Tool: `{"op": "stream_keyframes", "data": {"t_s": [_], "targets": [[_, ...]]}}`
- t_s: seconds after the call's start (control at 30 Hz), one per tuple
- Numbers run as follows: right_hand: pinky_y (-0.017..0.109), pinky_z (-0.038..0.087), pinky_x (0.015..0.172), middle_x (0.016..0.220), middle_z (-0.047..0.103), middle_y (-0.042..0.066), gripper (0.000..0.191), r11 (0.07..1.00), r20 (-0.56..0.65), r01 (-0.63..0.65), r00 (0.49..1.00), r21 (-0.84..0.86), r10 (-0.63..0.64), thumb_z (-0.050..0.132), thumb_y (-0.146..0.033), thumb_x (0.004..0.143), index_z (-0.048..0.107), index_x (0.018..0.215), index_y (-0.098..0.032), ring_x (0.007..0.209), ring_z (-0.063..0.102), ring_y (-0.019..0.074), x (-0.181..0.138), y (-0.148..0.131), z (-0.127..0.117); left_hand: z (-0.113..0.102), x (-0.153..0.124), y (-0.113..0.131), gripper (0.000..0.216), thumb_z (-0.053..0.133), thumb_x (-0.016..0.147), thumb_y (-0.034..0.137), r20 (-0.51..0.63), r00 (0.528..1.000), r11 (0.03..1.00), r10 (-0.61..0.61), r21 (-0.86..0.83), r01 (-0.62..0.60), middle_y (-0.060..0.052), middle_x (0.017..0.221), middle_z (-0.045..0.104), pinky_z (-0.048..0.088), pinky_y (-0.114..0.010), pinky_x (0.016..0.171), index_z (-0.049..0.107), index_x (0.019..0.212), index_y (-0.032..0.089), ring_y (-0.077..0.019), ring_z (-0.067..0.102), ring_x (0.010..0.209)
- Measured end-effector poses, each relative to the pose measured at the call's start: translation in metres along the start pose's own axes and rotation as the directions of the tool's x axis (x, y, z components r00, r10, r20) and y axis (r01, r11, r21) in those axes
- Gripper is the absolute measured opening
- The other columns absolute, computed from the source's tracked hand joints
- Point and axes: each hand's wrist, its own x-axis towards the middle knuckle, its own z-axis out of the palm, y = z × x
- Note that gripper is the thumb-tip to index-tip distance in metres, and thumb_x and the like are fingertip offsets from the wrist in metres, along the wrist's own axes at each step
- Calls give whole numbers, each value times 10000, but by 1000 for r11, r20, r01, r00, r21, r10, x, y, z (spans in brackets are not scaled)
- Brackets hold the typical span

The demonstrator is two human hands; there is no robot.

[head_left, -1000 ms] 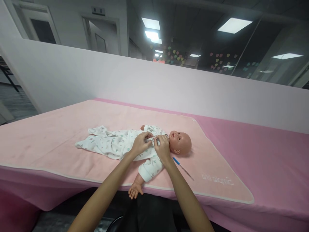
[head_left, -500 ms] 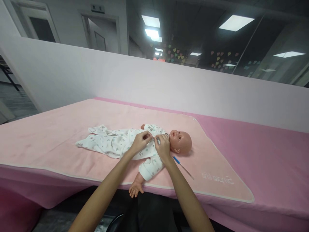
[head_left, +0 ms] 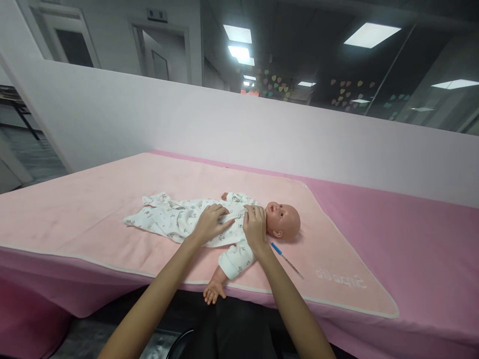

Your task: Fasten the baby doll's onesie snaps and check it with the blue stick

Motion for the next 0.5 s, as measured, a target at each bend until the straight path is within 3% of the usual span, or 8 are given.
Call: {"op": "stream_keyframes", "data": {"t_s": [0.2,0.33,0.5], "targets": [[368,313,930,890,603,47,235,975,88,169,979,144,-183,414,-118,796,556,968,-191,891,507,181,14,-26,6,-8,-12,-4,190,489,763,359,-29,1000,999,-4,40,5,-41,780,573,356,-317,730,564,794,186,-182,495,748],[354,344,872,779,609,28,168,972,148,170,970,161,-194,453,-147,772,577,873,-197,799,519,173,13,-37,14,-8,-14,-2,129,456,751,238,-8,1000,996,10,93,-9,-43,796,567,350,-325,732,564,802,189,-189,485,772],[341,357,817,748,585,35,139,978,146,142,976,154,-164,465,-168,769,588,827,-195,795,501,186,6,-33,17,-7,-14,-5,161,458,757,243,10,999,987,42,154,-43,-56,891,559,343,-347,756,550,880,196,-213,481,836]]}}
